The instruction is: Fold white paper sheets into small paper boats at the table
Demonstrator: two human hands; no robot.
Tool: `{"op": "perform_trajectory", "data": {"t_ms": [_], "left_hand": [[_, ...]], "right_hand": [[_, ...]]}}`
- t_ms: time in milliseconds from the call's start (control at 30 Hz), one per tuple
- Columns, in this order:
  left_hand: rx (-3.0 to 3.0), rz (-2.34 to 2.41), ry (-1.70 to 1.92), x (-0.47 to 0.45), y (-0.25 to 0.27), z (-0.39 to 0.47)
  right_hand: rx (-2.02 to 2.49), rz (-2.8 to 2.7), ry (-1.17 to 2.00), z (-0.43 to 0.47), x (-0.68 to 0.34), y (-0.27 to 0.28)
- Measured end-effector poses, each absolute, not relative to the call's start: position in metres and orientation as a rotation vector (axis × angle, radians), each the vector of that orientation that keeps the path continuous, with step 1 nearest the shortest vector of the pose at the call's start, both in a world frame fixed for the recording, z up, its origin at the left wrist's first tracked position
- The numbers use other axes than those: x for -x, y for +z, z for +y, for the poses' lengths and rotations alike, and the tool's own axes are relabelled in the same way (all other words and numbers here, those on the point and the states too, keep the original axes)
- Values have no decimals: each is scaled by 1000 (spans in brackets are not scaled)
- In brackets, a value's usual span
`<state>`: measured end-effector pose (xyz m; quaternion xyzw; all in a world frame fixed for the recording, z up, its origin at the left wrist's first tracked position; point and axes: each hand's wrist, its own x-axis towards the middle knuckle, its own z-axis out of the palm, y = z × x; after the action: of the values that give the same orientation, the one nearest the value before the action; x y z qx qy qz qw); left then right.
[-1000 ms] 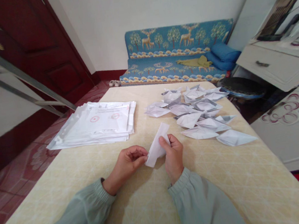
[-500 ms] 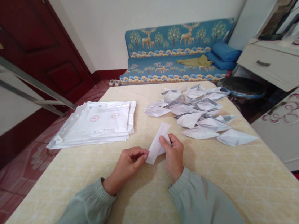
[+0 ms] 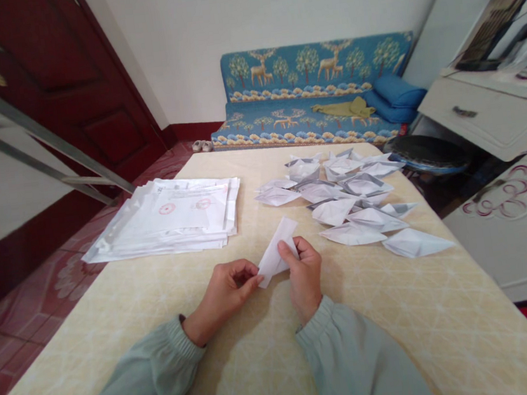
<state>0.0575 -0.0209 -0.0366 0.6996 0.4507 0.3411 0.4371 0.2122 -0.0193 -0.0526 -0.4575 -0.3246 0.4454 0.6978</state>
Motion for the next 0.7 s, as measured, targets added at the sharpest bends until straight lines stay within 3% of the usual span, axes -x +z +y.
{"op": "perform_trajectory", "data": {"t_ms": [700], "left_hand": [[-1575,1041,905,-58,-36,-21]], "right_hand": [[1022,-736,988,-18,-212,-53]]}}
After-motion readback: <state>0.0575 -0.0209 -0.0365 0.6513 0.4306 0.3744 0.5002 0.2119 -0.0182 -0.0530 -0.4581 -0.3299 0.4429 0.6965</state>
